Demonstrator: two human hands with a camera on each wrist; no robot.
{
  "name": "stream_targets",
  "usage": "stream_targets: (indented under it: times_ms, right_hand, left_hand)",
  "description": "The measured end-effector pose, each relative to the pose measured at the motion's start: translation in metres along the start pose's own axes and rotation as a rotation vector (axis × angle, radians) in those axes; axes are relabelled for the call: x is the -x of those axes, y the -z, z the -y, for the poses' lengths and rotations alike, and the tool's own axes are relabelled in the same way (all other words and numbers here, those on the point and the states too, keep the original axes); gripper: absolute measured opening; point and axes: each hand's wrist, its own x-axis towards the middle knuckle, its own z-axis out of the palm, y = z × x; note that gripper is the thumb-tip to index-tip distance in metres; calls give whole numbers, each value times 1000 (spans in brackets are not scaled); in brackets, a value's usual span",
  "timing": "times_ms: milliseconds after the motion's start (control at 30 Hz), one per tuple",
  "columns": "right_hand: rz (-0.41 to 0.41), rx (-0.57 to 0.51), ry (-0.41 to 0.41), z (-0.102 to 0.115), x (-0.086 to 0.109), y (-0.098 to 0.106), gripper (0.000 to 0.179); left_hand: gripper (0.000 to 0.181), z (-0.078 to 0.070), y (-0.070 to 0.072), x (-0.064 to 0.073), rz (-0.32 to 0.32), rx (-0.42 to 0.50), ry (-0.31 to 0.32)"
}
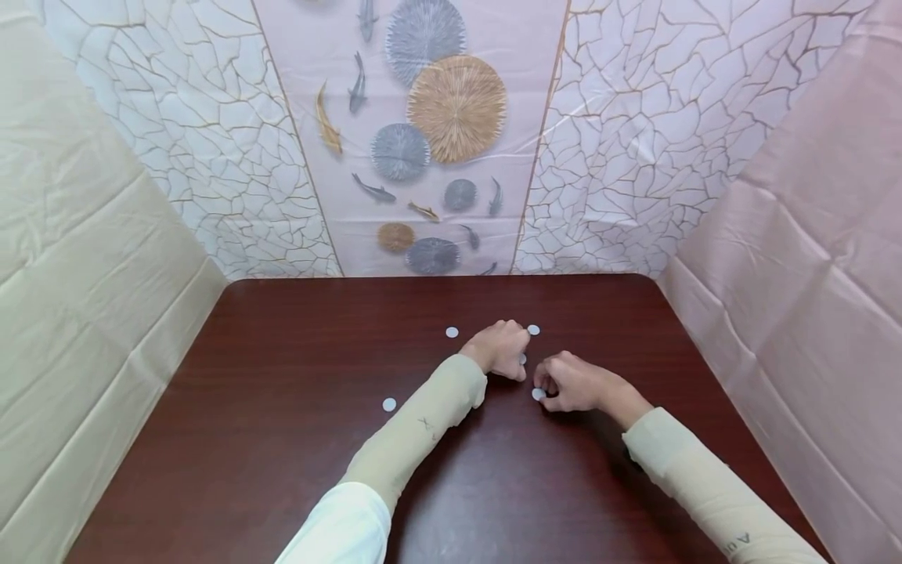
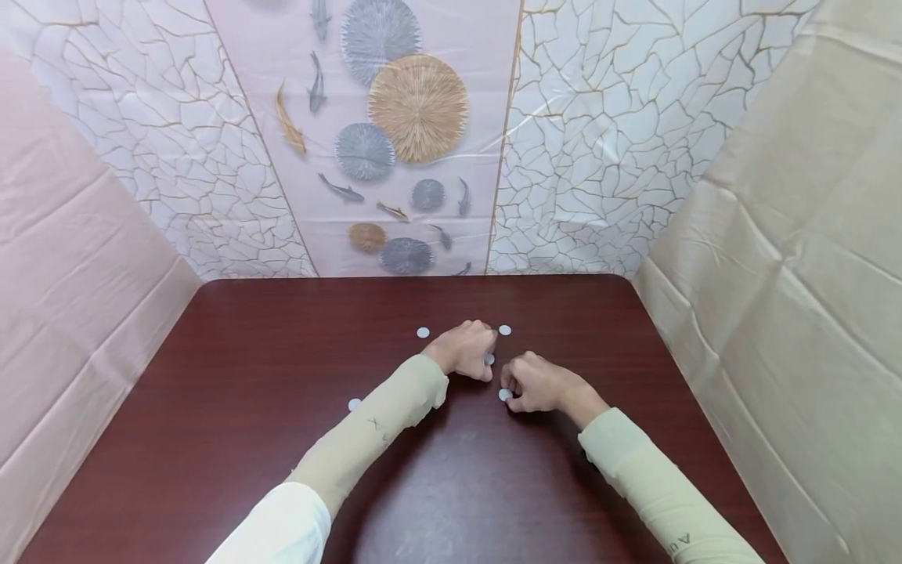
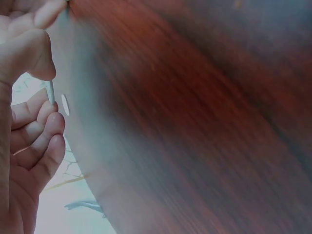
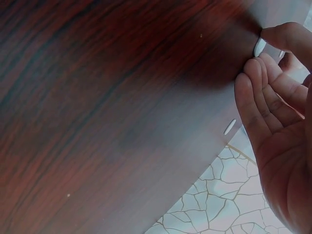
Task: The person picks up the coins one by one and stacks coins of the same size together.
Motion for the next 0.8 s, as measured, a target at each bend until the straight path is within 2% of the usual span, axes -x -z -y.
stream_targets:
  times_ms: [400,800]
  right_hand:
    - [-28,-5,7,-1,1,-2,5]
    - [-23,-31,-2,-3,0,-2,11]
  left_hand:
    - [24,-11,0,18,12,53,32]
    - [27,-26,-8,29,-58,112,61]
